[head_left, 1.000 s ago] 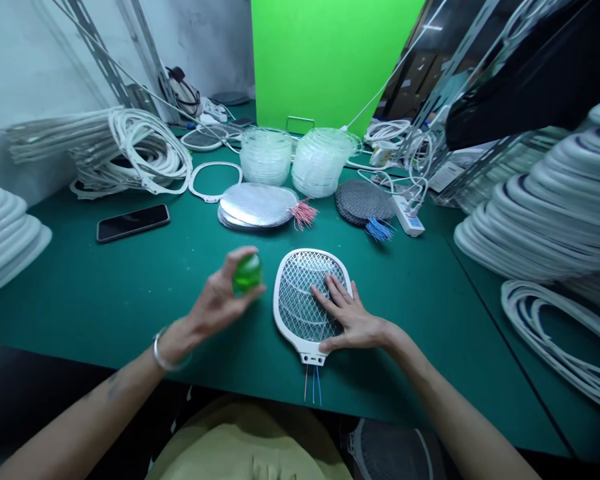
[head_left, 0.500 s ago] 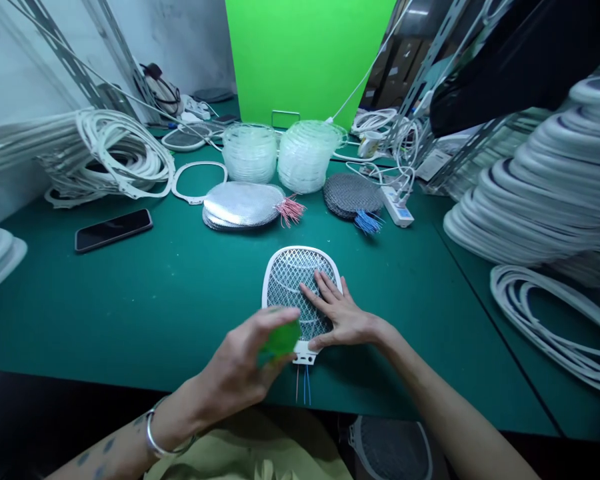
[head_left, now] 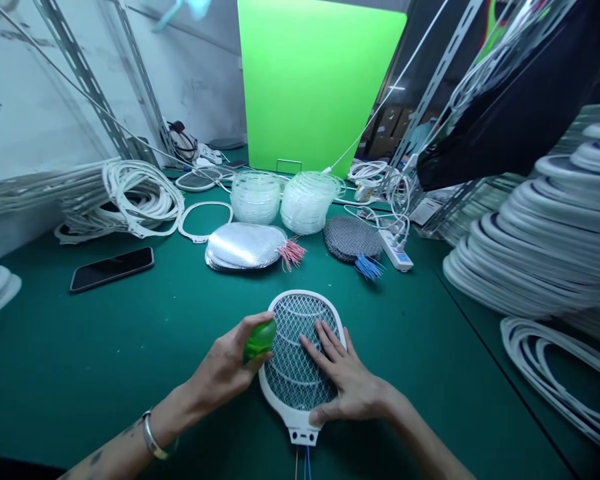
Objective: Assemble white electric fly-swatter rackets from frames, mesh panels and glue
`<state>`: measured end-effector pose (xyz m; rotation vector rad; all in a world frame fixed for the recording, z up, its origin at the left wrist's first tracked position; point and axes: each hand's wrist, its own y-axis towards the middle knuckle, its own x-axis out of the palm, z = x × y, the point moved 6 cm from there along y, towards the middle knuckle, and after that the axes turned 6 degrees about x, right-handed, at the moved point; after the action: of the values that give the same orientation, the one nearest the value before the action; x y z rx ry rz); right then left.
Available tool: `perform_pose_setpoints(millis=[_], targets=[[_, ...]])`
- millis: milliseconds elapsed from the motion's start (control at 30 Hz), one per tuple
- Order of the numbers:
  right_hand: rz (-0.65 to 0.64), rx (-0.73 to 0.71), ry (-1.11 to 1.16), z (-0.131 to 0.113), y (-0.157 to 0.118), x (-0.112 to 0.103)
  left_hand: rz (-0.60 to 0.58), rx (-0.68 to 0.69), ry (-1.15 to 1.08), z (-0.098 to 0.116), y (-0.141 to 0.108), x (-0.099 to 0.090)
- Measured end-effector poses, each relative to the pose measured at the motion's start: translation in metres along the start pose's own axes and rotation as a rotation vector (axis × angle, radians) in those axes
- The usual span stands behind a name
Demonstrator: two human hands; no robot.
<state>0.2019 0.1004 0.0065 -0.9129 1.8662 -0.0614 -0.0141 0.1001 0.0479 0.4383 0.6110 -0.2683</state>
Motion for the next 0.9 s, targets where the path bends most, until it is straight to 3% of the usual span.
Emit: perform_pose_setpoints(millis=[67,167,267,367,533,633,900], targets=[[-0.022,0.019,0.018,-0.001,-0.001,-0.002,-0.007,-0.012,-0.011,-0.008,0.016,-0.001],[-0.025,0.028,0.044,-0.002,-0.002,-0.006,0.077,-0.006,0.009,-0.019,0.04,-0.006],[-0.032,0.009,0.063,-0.003,-0.003,-0.007,0.029,0.007,0.03,-0.027,0.061,-0.001],[-0.029,0.002,0.082,-0.003,-0.003,-0.009,0.083,0.02,0.008,-0.031,0.077,-0.001],[-0.107,0.04,0.104,-0.001,-0.002,-0.008,0.008,-0.016,-0.046,-0.038,0.097,0.012],[-0.183,0.057,0.118,-0.001,-0.001,-0.007,0.08,0.001,-0.071,-0.04,0.106,0.012],[-0.155,-0.009,0.114,-0.002,-0.002,-0.009,0.051,0.045,-0.135,-0.03,0.123,0.034]])
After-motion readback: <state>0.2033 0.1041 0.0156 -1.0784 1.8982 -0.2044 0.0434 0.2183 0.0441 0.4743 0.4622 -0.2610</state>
